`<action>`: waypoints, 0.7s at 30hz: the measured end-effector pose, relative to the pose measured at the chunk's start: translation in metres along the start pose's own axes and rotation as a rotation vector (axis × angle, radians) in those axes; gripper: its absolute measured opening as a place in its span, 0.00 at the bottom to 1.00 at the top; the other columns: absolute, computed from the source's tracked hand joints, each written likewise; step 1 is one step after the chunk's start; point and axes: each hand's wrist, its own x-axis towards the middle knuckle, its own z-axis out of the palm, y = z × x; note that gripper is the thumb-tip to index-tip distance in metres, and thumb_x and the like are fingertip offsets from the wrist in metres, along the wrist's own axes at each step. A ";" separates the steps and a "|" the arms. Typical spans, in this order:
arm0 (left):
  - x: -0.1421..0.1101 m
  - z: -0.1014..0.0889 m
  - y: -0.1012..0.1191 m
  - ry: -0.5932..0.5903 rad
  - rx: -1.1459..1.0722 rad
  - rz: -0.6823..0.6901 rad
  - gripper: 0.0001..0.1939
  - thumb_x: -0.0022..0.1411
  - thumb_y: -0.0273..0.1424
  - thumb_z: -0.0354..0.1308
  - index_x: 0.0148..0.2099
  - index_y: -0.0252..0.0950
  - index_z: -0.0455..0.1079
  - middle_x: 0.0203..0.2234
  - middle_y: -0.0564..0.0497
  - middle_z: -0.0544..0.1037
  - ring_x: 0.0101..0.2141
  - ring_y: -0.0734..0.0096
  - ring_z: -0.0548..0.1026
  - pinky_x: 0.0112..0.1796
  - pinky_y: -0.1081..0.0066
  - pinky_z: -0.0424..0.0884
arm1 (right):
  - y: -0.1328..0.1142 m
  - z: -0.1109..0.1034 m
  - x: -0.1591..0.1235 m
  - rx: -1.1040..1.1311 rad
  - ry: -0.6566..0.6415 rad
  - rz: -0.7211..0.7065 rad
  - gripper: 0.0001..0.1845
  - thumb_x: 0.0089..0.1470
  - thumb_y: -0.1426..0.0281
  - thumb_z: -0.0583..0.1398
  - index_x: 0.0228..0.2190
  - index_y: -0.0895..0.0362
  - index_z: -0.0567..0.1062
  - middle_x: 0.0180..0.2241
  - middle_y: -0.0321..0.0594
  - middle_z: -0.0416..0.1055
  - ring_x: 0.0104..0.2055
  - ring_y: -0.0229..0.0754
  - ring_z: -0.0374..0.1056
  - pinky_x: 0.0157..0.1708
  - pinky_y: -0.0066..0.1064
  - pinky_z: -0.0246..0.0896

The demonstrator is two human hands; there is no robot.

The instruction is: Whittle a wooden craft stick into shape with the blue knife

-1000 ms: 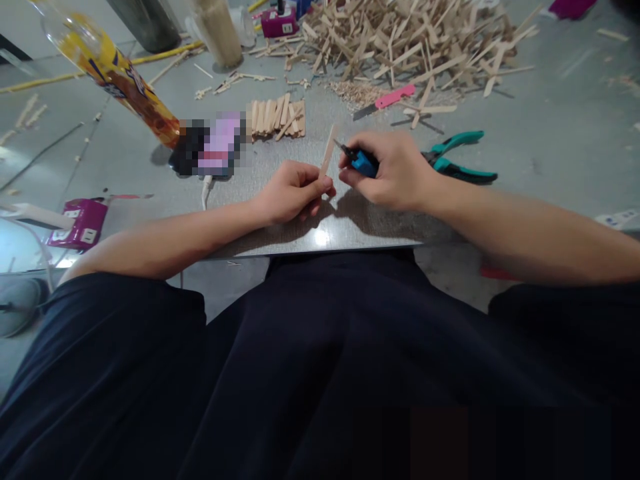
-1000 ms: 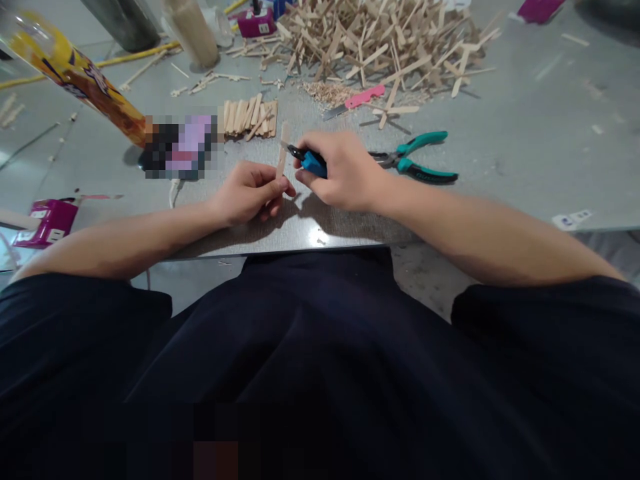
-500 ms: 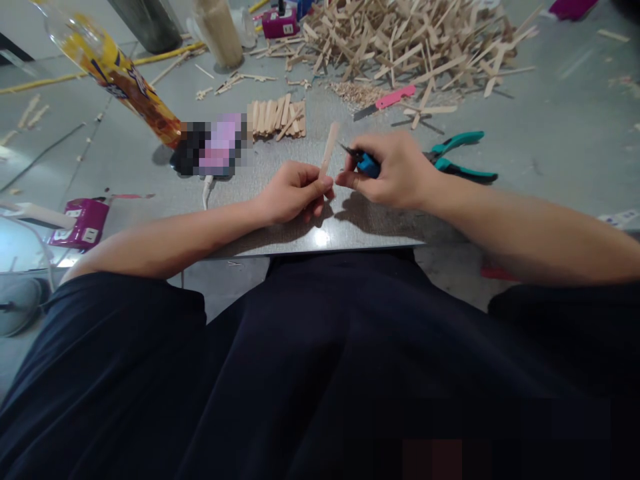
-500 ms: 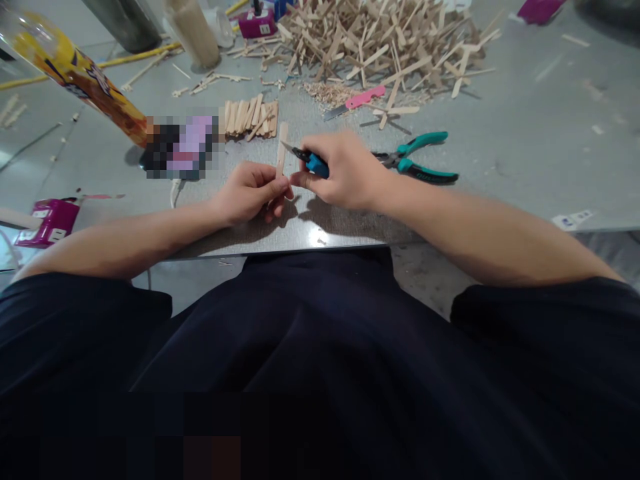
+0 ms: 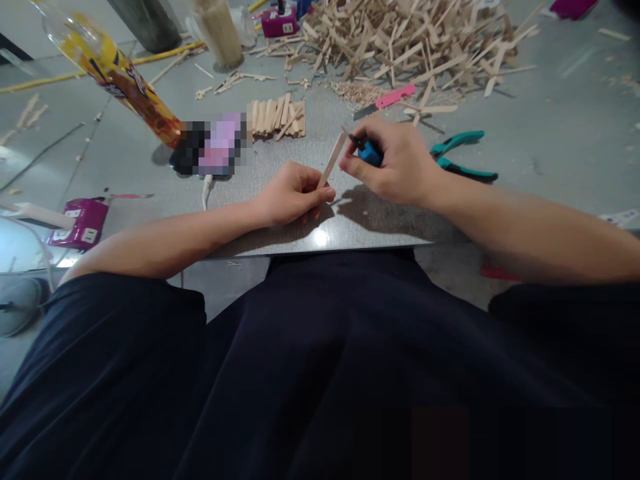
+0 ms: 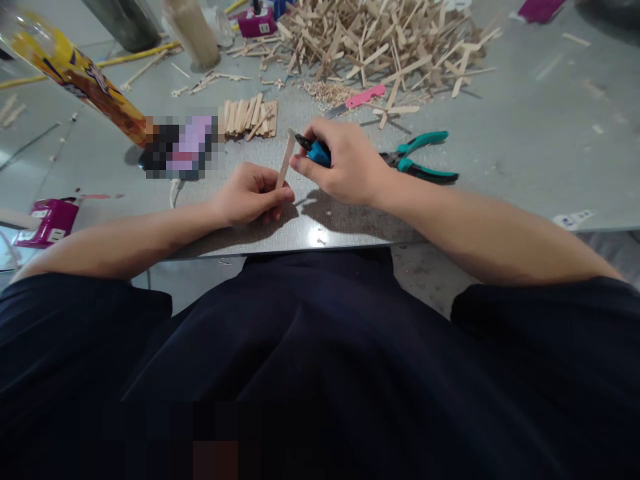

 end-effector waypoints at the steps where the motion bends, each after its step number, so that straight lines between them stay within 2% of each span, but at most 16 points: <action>1: 0.000 0.000 0.000 -0.017 0.006 0.014 0.19 0.84 0.29 0.67 0.35 0.40 0.75 0.21 0.53 0.79 0.19 0.74 0.72 0.23 0.73 0.64 | -0.002 0.000 -0.001 0.041 0.026 -0.004 0.41 0.72 0.23 0.64 0.50 0.47 0.84 0.48 0.50 0.89 0.51 0.62 0.83 0.62 0.59 0.81; 6: -0.002 0.001 -0.001 -0.060 0.052 0.043 0.13 0.80 0.30 0.68 0.37 0.38 0.80 0.22 0.53 0.81 0.21 0.73 0.73 0.25 0.72 0.65 | -0.008 0.004 -0.003 0.117 0.057 0.010 0.31 0.71 0.30 0.70 0.44 0.44 0.83 0.45 0.46 0.87 0.50 0.60 0.81 0.59 0.59 0.83; 9: -0.002 0.002 -0.002 -0.044 0.091 0.050 0.12 0.78 0.31 0.69 0.38 0.37 0.81 0.21 0.54 0.79 0.21 0.73 0.72 0.26 0.71 0.62 | -0.005 0.008 -0.002 0.180 0.117 -0.037 0.31 0.70 0.32 0.72 0.39 0.45 0.81 0.40 0.44 0.84 0.46 0.58 0.80 0.56 0.59 0.82; 12: -0.001 0.002 -0.003 0.022 0.128 0.049 0.15 0.76 0.32 0.73 0.34 0.38 0.78 0.21 0.55 0.77 0.22 0.74 0.69 0.27 0.70 0.58 | -0.004 0.009 -0.002 0.239 0.164 -0.058 0.29 0.68 0.35 0.75 0.36 0.45 0.78 0.40 0.43 0.84 0.45 0.57 0.79 0.54 0.58 0.80; 15: -0.001 0.003 -0.004 0.081 0.145 0.051 0.22 0.76 0.36 0.77 0.31 0.38 0.74 0.22 0.53 0.77 0.24 0.74 0.70 0.28 0.69 0.59 | -0.009 0.005 -0.004 0.238 0.173 -0.038 0.26 0.69 0.39 0.75 0.37 0.44 0.77 0.41 0.42 0.85 0.45 0.55 0.78 0.56 0.57 0.80; 17: 0.000 0.003 -0.006 0.085 0.127 0.052 0.21 0.81 0.40 0.75 0.34 0.39 0.77 0.23 0.52 0.79 0.24 0.72 0.72 0.29 0.68 0.63 | -0.013 0.002 -0.004 0.228 0.175 -0.013 0.27 0.69 0.37 0.74 0.37 0.44 0.77 0.41 0.42 0.86 0.45 0.54 0.79 0.56 0.57 0.80; 21: 0.000 0.005 -0.011 0.134 0.124 0.100 0.16 0.89 0.43 0.65 0.48 0.39 0.84 0.28 0.51 0.83 0.25 0.70 0.75 0.31 0.68 0.69 | -0.017 -0.003 -0.004 0.193 0.141 0.029 0.30 0.68 0.33 0.74 0.38 0.44 0.76 0.45 0.44 0.88 0.48 0.57 0.80 0.60 0.59 0.82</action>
